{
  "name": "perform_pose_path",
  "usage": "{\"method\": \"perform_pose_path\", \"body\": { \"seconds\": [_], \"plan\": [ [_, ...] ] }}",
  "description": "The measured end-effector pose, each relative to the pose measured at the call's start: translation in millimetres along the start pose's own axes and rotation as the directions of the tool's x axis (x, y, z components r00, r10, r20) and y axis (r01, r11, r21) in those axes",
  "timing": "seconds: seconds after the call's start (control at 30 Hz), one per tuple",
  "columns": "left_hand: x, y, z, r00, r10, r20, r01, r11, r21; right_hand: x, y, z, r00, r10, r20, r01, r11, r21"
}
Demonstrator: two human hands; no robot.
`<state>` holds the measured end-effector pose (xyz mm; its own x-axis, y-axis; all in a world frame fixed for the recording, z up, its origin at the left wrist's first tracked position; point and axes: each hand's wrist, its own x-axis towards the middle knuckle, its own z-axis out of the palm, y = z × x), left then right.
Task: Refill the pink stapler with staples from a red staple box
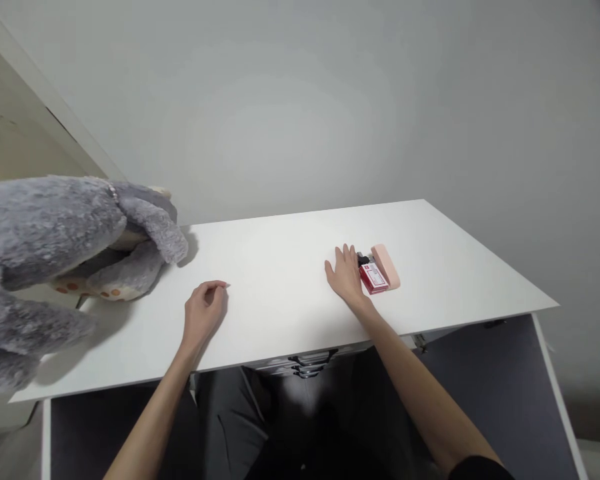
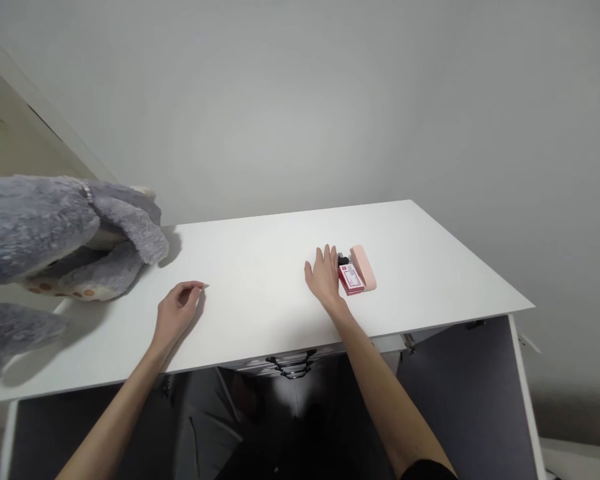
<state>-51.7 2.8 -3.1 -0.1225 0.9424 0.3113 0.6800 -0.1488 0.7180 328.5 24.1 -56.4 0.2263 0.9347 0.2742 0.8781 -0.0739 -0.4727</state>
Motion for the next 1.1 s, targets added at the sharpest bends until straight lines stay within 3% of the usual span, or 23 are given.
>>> {"method": "perform_pose_path", "body": {
  "seconds": [0.27,0.43,0.6,0.8,1.1],
  "plan": [
    [-0.1,3.0,-1.0,1.000,-0.007,0.012,0.007,1.000,0.015,-13.4,3.7,-6.6,0.990,-0.138,0.037,0.136,0.989,0.056],
    [0.1,6.0,-1.8,1.000,-0.018,0.025,0.017,1.000,0.016,-43.4,-4.3,-17.6,0.965,-0.231,0.126,0.225,0.972,0.061],
    [-2.6,12.2,-2.9,0.999,-0.019,0.043,0.019,1.000,-0.007,-74.5,-10.6,-28.2,0.947,-0.289,0.139,0.286,0.957,0.040],
    [-4.5,18.0,-3.8,0.997,-0.006,0.081,0.010,0.999,-0.052,-91.0,-13.1,-32.6,0.944,-0.305,0.122,0.304,0.952,0.030],
    [-5.4,21.6,-4.6,0.997,-0.020,0.071,0.025,0.996,-0.081,-94.3,-13.4,-33.9,0.947,-0.301,0.107,0.298,0.953,0.043]
  ]
}}
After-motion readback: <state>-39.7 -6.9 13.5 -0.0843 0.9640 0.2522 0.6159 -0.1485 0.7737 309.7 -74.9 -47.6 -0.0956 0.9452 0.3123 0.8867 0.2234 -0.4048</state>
